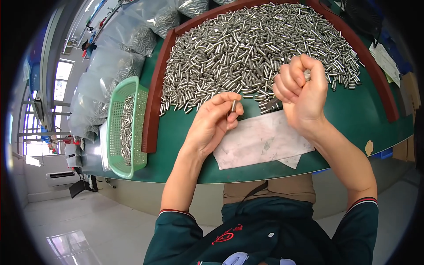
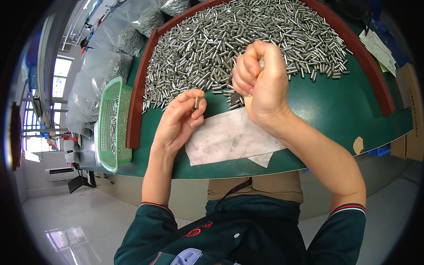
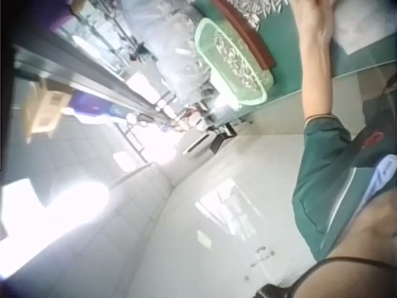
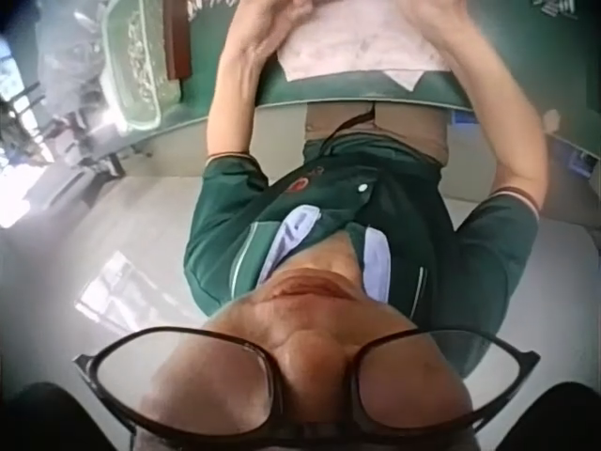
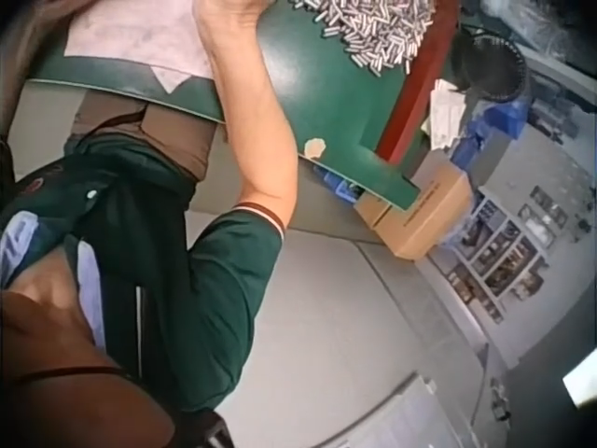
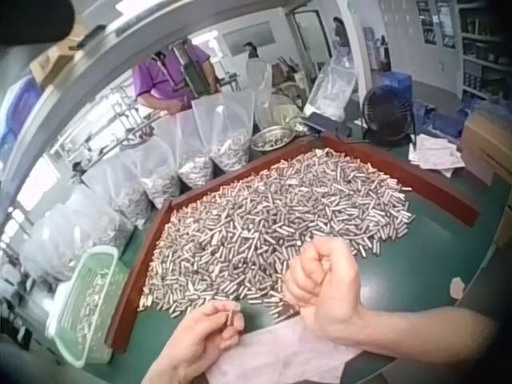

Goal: Inspecting and cleaning internal parts of small metal cylindrical components using a metal tool at a factory workbench.

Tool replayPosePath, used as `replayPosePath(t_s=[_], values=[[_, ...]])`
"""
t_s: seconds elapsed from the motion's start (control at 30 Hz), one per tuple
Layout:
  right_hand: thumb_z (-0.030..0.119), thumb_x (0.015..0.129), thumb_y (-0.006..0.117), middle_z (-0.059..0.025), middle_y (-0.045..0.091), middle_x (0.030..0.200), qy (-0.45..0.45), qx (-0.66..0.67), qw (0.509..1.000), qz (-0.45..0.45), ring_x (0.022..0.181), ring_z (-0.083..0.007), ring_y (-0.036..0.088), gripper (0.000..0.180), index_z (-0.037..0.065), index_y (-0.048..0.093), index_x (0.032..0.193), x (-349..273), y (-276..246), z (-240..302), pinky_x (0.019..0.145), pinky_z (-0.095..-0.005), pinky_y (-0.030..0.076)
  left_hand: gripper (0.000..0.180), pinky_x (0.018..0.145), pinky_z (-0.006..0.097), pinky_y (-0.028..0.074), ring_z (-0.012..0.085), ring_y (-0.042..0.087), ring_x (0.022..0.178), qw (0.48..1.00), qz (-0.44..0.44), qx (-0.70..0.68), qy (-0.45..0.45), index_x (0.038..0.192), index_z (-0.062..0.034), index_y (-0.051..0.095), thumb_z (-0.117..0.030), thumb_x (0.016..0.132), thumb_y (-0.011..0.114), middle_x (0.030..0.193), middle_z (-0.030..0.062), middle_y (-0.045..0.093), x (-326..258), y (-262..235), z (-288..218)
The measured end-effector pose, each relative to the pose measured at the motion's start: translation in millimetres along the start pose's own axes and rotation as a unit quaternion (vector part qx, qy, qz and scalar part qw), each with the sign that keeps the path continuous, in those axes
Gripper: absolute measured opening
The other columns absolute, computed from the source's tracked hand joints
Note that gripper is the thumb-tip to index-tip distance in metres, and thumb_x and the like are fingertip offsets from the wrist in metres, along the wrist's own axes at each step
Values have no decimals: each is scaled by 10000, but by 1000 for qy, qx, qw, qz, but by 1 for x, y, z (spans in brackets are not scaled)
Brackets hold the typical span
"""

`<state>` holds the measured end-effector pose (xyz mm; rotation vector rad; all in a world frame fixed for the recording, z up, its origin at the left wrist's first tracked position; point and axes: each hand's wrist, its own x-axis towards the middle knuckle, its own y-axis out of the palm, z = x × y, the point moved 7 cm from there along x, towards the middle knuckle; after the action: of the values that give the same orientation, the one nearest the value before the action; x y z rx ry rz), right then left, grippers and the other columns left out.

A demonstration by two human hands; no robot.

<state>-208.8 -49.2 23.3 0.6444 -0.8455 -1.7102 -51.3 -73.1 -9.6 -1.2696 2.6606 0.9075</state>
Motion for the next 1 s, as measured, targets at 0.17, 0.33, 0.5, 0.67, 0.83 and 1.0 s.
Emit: replayPosePath(t_s=[0.17, 0.33, 0.5, 0.67, 0.83, 1.0], values=[[271, 827, 333, 23, 227, 438, -5, 4, 1000, -9, 383, -78, 168, 329, 126, 256, 541, 2, -1, 5, 369, -245, 157, 115, 468, 205, 304, 58, 386, 542, 957, -90, 250, 113, 796, -3, 557, -109, 817, 519, 629, -10, 468, 7, -9, -16], [242, 809, 331, 20, 234, 431, -5, -3, 1000, -12, 381, -80, 169, 308, 126, 258, 533, 4, -2, 6, 369, -244, 157, 103, 432, 240, 307, 97, 354, 452, 692, -132, 638, 312, 800, -6, 613, -17, 700, 632, 530, 48, 418, 6, 25, -29], [233, 815, 328, 16, 236, 422, -4, -7, 1000, -20, 373, -82, 171, 325, 125, 256, 517, 3, -2, 4, 363, -246, 158, 93, 442, 254, 341, 114, 394, 447, 655, -98, 661, 351, 797, -6, 612, -23, 708, 634, 535, 60, 467, 13, 25, -24], [227, 817, 323, 15, 235, 420, -8, -5, 1000, -17, 369, -83, 171, 330, 121, 256, 512, 2, -3, 4, 356, -246, 153, 76, 438, 240, 325, 93, 367, 447, 702, -117, 635, 301, 780, 9, 600, -28, 720, 630, 512, 30, 435, 7, 25, -26], [192, 805, 324, 15, 246, 429, -1, -20, 1000, -3, 372, -70, 182, 316, 109, 264, 506, -4, -3, -6, 355, -236, 149, 72, 408, 261, 279, 99, 312, 421, 794, -82, 580, 161, 694, 8, 595, -56, 688, 626, 470, 19, 335, -8, 30, -8], [182, 813, 333, 23, 272, 454, 7, -95, 995, 32, 397, -54, 212, 322, 85, 280, 511, -17, 5, -18, 374, -226, 173, 74, 415, 290, 316, 145, 373, 414, 778, -59, 606, 155, 661, 11, 565, -40, 678, 615, 477, 58, 408, -7, 30, -3]])
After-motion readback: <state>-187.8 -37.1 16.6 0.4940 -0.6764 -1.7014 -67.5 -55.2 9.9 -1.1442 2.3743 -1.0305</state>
